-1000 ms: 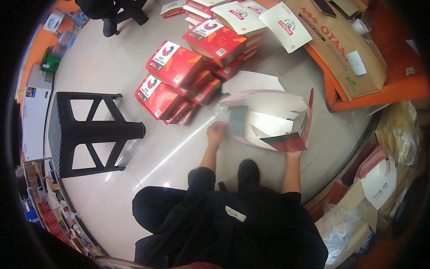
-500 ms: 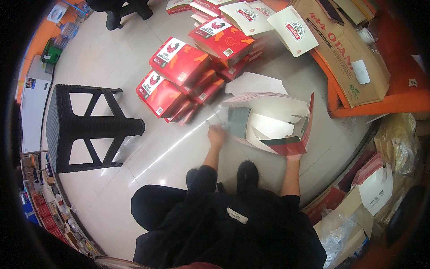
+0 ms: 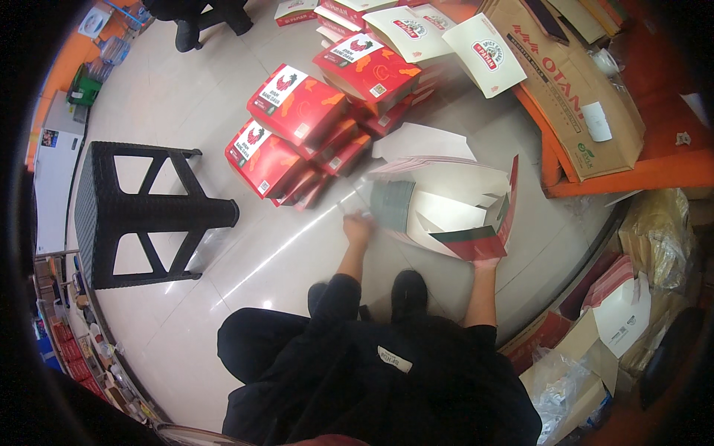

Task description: The person sits on the floor and repeatedly assembles small red and white cardboard boxes by folding flaps and inserting green inserts. The person stacks completed boxes nearby while another person works in the background.

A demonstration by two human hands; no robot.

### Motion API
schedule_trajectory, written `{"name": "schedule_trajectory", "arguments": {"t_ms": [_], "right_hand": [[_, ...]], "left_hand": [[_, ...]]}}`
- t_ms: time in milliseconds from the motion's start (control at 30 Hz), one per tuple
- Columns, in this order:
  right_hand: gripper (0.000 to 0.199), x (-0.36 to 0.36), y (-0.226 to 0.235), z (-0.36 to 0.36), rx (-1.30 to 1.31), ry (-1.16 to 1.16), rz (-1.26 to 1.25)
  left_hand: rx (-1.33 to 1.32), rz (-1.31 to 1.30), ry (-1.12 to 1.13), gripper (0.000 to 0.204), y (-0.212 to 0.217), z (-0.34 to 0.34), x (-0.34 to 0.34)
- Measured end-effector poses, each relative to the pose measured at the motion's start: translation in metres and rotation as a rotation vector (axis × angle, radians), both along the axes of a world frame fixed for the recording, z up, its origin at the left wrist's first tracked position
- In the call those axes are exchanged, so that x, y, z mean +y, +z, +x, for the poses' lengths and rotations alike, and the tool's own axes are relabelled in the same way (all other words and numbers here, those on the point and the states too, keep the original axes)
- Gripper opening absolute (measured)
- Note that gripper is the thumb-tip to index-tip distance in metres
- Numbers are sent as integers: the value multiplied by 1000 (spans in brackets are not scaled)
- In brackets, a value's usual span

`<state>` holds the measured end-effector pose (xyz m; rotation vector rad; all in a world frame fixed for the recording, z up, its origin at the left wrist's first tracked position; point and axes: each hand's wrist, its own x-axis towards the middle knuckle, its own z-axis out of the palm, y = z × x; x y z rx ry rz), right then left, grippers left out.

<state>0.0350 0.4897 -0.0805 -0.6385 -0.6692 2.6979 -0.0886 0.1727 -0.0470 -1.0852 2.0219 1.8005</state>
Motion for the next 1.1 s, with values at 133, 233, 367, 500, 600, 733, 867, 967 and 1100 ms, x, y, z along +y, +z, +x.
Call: {"name": "schedule_trajectory", "arguments": {"t_ms": [133, 233, 367, 500, 600, 733, 867, 967, 1100], "right_hand": [[36, -4, 5, -4, 69, 24, -27], [36, -6, 9, -5, 151, 58, -52], [36, -20, 22, -14, 212, 82, -119], [39, -27, 49, -26, -115, -85, -81], [41, -28, 51, -32, 265, 229, -200], [29, -47, 74, -48, 411, 293, -219], [31, -38, 61, -51, 173, 220, -118], [30, -33, 55, -55, 121, 192, -119], [28, -32, 54, -53, 22, 129, -90]], "left_hand": [[-44, 60, 115, 22, -13, 2, 2], [51, 170, 336, 21, -9, -2, 2], [312, 323, 697, 19, -10, -8, -7], [175, -559, -524, 14, 23, -5, -56], [147, -1032, -1579, 11, 21, -36, -138], [136, -1328, -1858, 14, 72, -83, -179], [22, -971, -1761, 14, 127, -58, -203], [117, -737, -1561, 19, 116, -6, -250], [213, -569, -1142, 15, 101, 56, -276]]}}
